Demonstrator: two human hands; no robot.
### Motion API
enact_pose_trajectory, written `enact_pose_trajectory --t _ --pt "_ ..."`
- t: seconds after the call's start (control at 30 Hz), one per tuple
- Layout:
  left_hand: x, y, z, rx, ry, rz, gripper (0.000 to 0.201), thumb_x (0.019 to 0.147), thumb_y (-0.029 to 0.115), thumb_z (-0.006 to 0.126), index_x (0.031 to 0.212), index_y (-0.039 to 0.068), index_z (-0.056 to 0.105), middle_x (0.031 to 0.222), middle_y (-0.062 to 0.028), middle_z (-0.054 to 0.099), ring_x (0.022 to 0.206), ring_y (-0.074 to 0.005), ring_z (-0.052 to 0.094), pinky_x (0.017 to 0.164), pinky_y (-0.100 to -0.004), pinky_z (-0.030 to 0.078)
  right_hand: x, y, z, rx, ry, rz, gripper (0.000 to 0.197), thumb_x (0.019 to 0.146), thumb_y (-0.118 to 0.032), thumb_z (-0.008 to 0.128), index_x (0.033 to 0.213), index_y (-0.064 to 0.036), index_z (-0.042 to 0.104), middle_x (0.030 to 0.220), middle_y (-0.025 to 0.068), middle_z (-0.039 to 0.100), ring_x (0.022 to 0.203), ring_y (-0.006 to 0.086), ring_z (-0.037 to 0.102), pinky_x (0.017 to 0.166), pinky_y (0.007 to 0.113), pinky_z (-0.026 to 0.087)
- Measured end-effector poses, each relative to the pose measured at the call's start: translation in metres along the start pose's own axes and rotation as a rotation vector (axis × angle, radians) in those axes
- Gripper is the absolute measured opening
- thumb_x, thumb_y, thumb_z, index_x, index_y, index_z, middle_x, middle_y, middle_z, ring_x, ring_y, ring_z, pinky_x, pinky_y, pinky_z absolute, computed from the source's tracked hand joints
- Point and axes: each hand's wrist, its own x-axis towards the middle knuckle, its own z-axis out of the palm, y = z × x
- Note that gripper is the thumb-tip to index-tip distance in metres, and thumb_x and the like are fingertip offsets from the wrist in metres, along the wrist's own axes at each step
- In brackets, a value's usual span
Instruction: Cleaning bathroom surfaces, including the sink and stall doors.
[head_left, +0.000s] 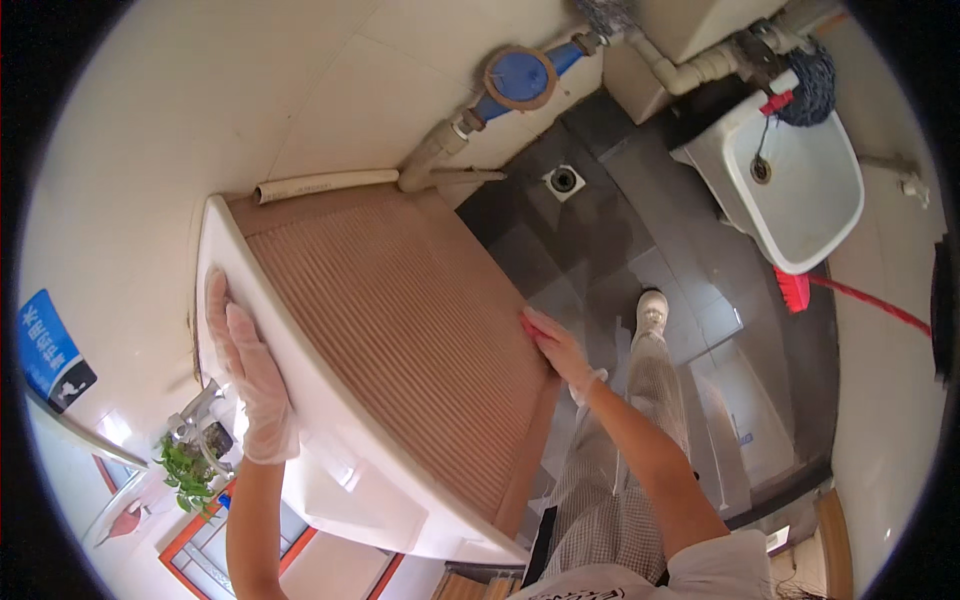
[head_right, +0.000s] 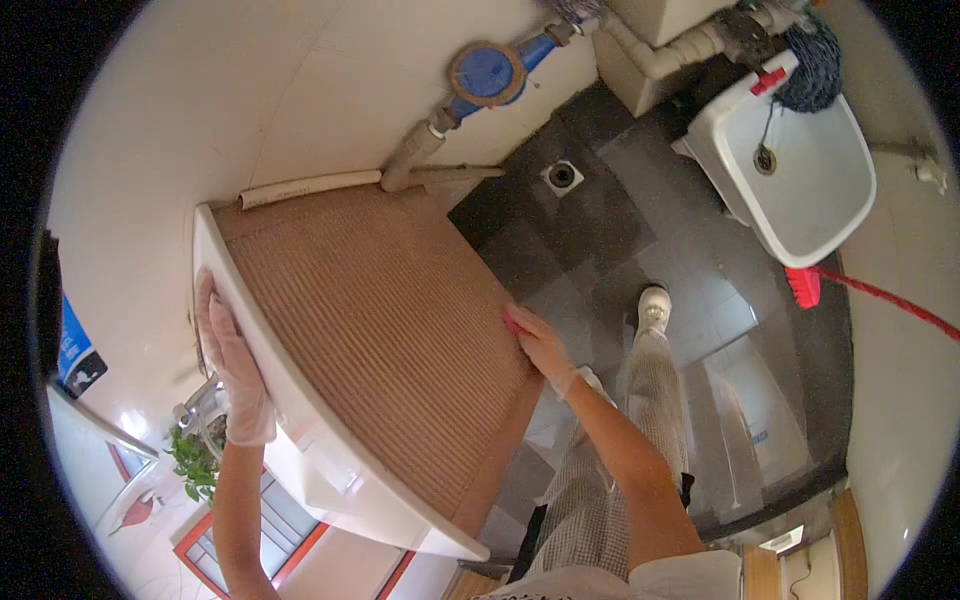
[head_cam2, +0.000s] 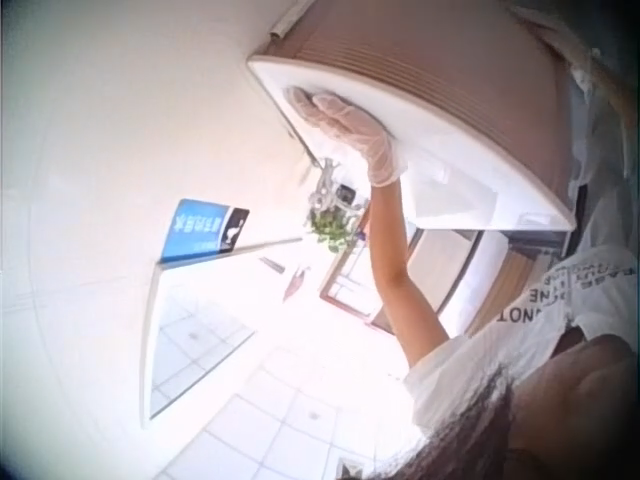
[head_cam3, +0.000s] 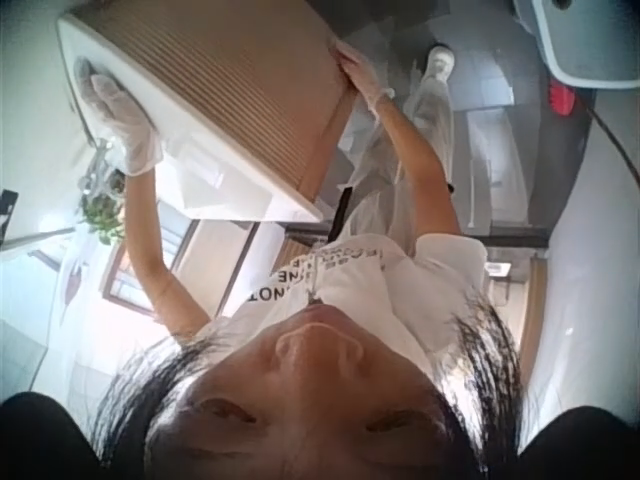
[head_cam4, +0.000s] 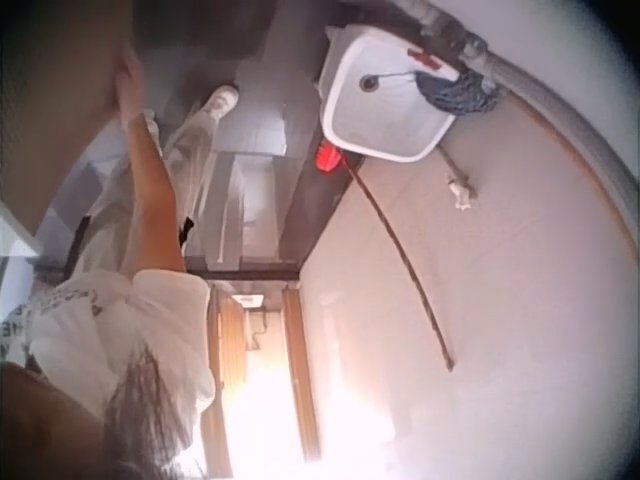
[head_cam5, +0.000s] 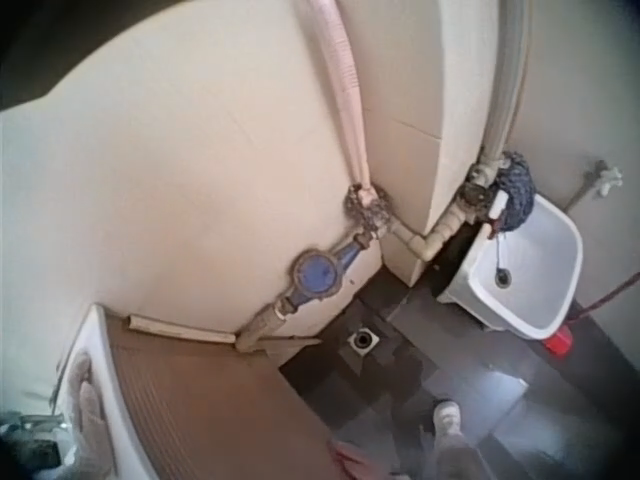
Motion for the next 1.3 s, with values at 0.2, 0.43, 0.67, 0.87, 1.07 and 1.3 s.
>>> enact_pose_trajectory --t 0.2,0.43,0.67,0.87,1.07,1.3 --pt "-0.005 0.008 -0.005 0.073 -0.020 0.026 0.050 0.092 0.034 0.031 0.129 0.000 0.026 0.133 -0.0111 0.029 0.121 -0.0193 0.028 0.101 -0.0326 0.020 0.149 -0.074 0.046 -0.064 -0.086 -0.207 0.039 0.083 -0.002 0.039 0.122 -0.0073 0.044 0.130 0.0079 0.039 0.122 0.0216 0.032 0.103 0.026 0.019" --pt "-0.001 0.005 0.002 0.084 0.029 -0.038 0.054 0.090 0.042 0.032 0.131 0.007 0.026 0.123 -0.0067 0.037 0.108 -0.0152 0.039 0.094 -0.0300 0.030 0.234 -0.076 0.049 -0.220 -0.039 -0.398 0.035 0.088 -0.016 0.039 0.119 -0.0017 0.044 0.122 0.0161 0.045 0.114 0.0270 0.040 0.096 0.030 0.028" --pt "-0.001 0.010 0.000 0.105 0.030 -0.063 0.053 0.090 0.041 0.033 0.127 0.004 0.030 0.134 -0.0086 0.027 0.124 -0.0210 0.024 0.103 -0.0328 0.016 0.042 -0.008 0.005 -0.143 -0.056 -0.292 0.034 0.083 -0.003 0.045 0.118 -0.0064 0.048 0.120 0.0127 0.049 0.111 0.0254 0.044 0.095 0.028 0.030" --pt "-0.005 0.011 -0.004 0.107 -0.013 -0.062 0.052 0.090 0.039 0.034 0.128 0.003 0.028 0.136 -0.0099 0.023 0.125 -0.0216 0.023 0.103 -0.0336 0.018 0.086 -0.048 0.031 -0.024 -0.137 -0.248 0.043 0.079 0.006 0.039 0.119 -0.0089 0.048 0.125 0.0115 0.044 0.119 0.0227 0.037 0.101 0.029 0.024" --pt "-0.003 0.006 0.001 0.041 0.027 -0.057 0.055 0.089 0.043 0.035 0.127 0.003 0.030 0.134 -0.0085 0.026 0.122 -0.0194 0.026 0.102 -0.0323 0.018 0.205 -0.103 0.061 -0.143 -0.063 -0.529 0.044 0.074 0.007 0.041 0.115 -0.0066 0.050 0.115 0.0160 0.050 0.114 0.0290 0.041 0.098 0.032 0.029" --pt "-0.002 0.012 -0.010 0.167 -0.024 -0.061 0.052 0.090 0.040 0.032 0.128 0.004 0.028 0.136 -0.0106 0.022 0.125 -0.0216 0.022 0.104 -0.0339 0.016 0.039 -0.064 0.039 0.012 -0.155 -0.398 0.042 0.077 0.008 0.042 0.115 -0.0083 0.051 0.120 0.0141 0.048 0.113 0.0289 0.043 0.097 0.031 0.031"
